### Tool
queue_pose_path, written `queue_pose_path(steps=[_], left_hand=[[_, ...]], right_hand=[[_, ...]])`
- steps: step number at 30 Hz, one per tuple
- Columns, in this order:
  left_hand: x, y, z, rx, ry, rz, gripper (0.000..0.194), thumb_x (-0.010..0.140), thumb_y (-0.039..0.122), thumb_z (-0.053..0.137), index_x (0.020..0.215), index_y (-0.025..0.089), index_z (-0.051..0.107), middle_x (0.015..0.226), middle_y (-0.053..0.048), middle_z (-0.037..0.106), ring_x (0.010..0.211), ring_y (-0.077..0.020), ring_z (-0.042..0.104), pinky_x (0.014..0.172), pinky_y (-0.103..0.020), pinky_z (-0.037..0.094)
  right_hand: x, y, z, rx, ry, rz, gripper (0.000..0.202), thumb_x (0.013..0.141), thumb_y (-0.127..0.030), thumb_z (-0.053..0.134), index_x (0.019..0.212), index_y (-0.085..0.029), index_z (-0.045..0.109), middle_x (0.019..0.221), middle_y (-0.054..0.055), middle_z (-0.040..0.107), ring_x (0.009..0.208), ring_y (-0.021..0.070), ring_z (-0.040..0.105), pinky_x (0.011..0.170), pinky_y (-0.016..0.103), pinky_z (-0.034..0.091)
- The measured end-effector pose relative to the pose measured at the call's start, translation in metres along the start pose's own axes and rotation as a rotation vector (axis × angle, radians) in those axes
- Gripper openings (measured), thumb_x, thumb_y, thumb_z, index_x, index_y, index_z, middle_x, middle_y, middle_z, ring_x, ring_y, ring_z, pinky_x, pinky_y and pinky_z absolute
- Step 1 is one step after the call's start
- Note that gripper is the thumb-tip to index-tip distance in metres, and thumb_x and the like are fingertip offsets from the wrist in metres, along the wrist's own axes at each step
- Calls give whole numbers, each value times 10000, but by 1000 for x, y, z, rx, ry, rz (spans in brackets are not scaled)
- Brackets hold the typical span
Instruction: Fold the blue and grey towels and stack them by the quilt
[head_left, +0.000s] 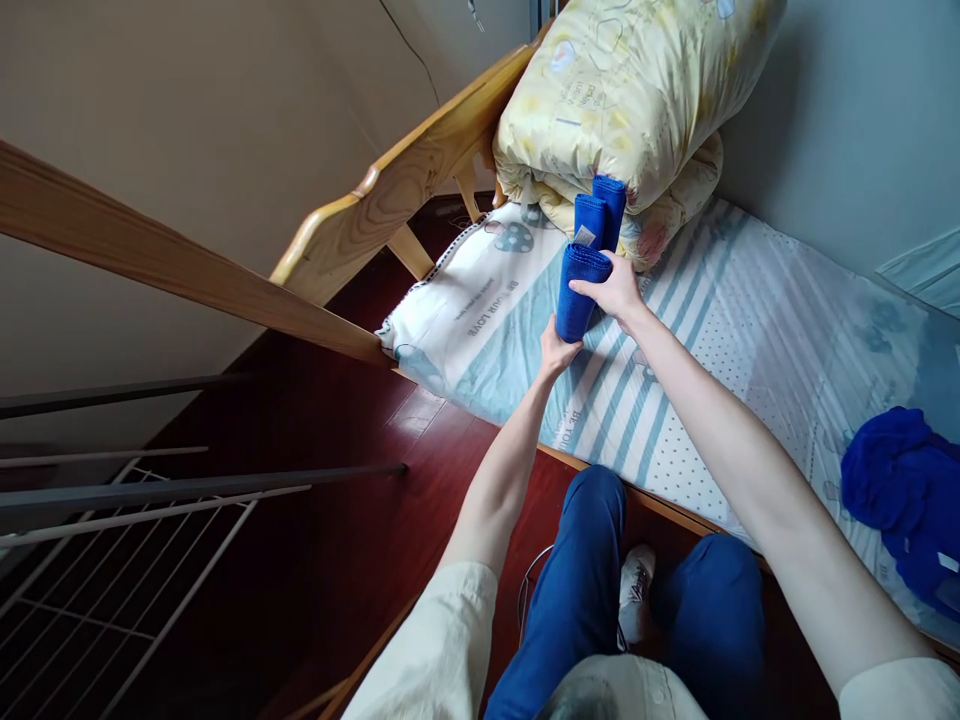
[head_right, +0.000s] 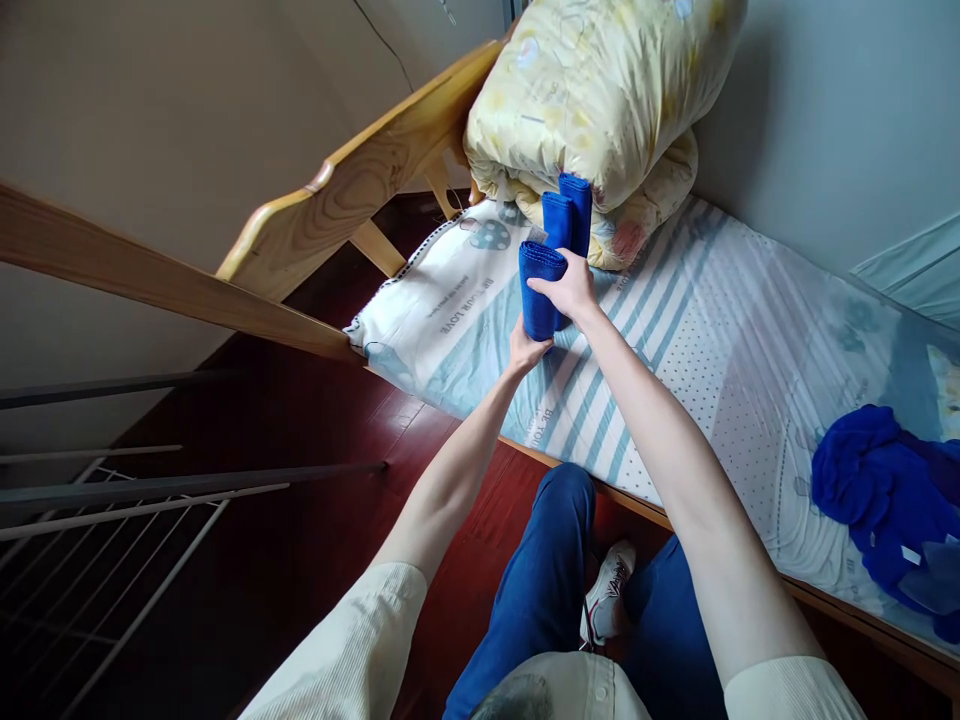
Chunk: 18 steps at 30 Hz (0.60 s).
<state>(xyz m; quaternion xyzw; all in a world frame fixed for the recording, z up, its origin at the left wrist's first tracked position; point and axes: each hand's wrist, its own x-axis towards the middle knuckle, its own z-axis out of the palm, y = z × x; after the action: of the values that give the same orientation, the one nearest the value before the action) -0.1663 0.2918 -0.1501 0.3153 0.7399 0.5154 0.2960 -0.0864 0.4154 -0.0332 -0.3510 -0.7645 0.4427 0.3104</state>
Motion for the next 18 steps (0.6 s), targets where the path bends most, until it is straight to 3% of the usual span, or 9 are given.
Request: queue_pose_path(steps=[9, 15, 18], left_hand=[[5, -16, 5, 3, -14, -22, 512, 635, 72, 801, 1085, 195, 588, 854, 9, 651, 786, -193, 625, 770, -342, 542], [7, -22, 6, -3, -28, -26, 539, 666, 98, 793, 1148, 203, 577, 861, 12, 650, 763, -192, 629, 745, -347, 561], [8, -26, 7, 16, -37, -31, 604, 672, 131, 823, 1214, 195, 563, 968, -35, 682, 888, -245, 676, 848, -412, 586]], right_hand=[[-5, 26, 19, 11, 48, 63, 661, 674, -436, 915, 1246, -221, 662, 1276, 39, 697, 1298, 275, 641, 1187, 502, 491], [-8, 31, 22, 41, 43, 96, 728, 666, -424, 919, 1307, -224, 638, 1324, 55, 691, 1332, 284, 629, 1203, 504, 477], [-8, 31, 23, 57, 35, 107, 820, 656, -424, 927, 1383, -243, 594, 1377, 56, 667, 1373, 287, 600, 1220, 508, 459]])
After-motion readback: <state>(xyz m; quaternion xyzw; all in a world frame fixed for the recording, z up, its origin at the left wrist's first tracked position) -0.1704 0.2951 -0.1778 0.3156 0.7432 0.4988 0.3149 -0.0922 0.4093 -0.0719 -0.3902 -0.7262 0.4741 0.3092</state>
